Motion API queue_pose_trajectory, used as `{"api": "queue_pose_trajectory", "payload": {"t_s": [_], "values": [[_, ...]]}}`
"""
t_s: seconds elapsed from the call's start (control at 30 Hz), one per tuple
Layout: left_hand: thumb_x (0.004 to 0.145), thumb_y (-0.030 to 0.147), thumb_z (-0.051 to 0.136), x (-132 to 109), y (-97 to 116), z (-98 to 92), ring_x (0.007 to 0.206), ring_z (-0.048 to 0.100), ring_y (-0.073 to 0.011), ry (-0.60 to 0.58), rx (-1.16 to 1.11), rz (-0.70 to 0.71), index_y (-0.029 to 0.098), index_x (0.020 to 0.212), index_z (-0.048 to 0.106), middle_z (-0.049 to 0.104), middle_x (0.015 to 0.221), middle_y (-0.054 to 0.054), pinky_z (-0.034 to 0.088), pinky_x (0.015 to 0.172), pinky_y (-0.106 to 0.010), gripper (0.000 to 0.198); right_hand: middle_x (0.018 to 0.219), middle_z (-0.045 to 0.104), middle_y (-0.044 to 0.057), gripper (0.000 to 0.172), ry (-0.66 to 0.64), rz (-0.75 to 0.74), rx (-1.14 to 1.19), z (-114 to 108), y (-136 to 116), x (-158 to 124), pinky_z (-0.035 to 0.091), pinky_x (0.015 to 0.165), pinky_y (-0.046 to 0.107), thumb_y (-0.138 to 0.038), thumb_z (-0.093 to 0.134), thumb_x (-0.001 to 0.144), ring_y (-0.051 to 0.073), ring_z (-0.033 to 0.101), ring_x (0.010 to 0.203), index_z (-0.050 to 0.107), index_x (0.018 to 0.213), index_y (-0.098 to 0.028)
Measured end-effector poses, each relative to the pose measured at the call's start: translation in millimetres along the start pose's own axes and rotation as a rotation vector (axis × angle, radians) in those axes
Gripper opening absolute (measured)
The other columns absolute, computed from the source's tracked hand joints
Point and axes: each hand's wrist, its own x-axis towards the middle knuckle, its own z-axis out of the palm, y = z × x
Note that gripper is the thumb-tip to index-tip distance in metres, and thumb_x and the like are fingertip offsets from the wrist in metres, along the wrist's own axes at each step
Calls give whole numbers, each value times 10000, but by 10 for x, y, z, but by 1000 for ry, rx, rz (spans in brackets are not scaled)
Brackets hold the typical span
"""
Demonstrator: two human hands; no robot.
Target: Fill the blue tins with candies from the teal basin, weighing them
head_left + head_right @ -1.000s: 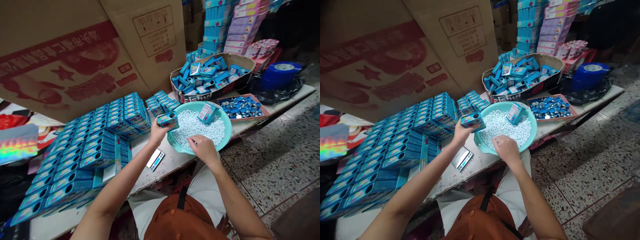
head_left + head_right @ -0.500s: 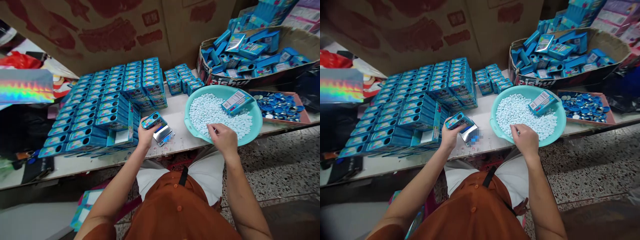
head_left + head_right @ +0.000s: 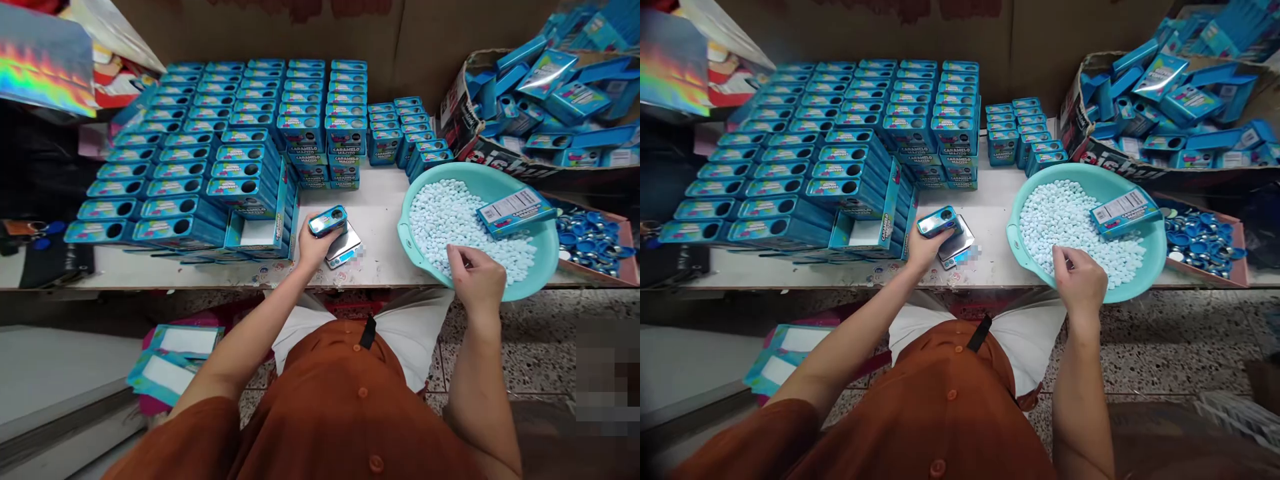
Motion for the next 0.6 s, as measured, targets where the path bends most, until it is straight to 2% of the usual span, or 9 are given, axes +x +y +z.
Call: {"api": "queue_pose_trajectory", "payload": {"t_s": [0.07,0.17,0.27,0.33,0.47,0.6], "values": [[562,311,842,5,-25,-4,972,644,-210,-41,13,27,212,1082,551,644,1032,-41,513,922,-368,605,744,703,52,361,2,-10,-8,-1,-3,2,367,609,271,-448,510,897,162,592,643,731,772,-191],[569,331,858,-24,-71,-79,1130,593,-246,-108,64,93,264,1299,432,553,1271,-87,475,1004,-412,848,749,707,53,349,6,-19,-11,-4,-10,6,377,627,271,-436,517,896,169,605,669,730,776,-187],[590,384,859,-138,-114,-228,1307,458,-287,-87,164,181,295,1403,319,444,1406,-118,390,1092,-446,980,741,706,54,346,5,-10,-13,-8,-20,11,376,622,270,-431,520,893,168,601,664,729,769,-185],[629,420,835,-259,-144,-351,1354,400,-295,-60,233,231,294,1420,302,427,1426,-124,350,1116,-461,962,729,701,52,352,-3,-4,-16,-11,-26,16,372,613,270,-434,516,892,164,592,651,728,761,-186],[663,458,803,-517,-228,-577,1332,419,-296,-62,412,345,249,1428,301,448,1413,-150,354,1103,-471,938,723,698,53,363,-26,-3,-23,-17,-30,24,370,617,275,-442,505,894,166,581,645,727,759,-189],[652,494,798,-653,-337,-688,1331,418,-311,-88,567,450,187,1414,313,467,1389,-181,336,1116,-478,954,725,706,63,364,-34,-5,-37,-15,-18,27,378,619,281,-448,504,890,180,584,648,729,766,-190]]}}
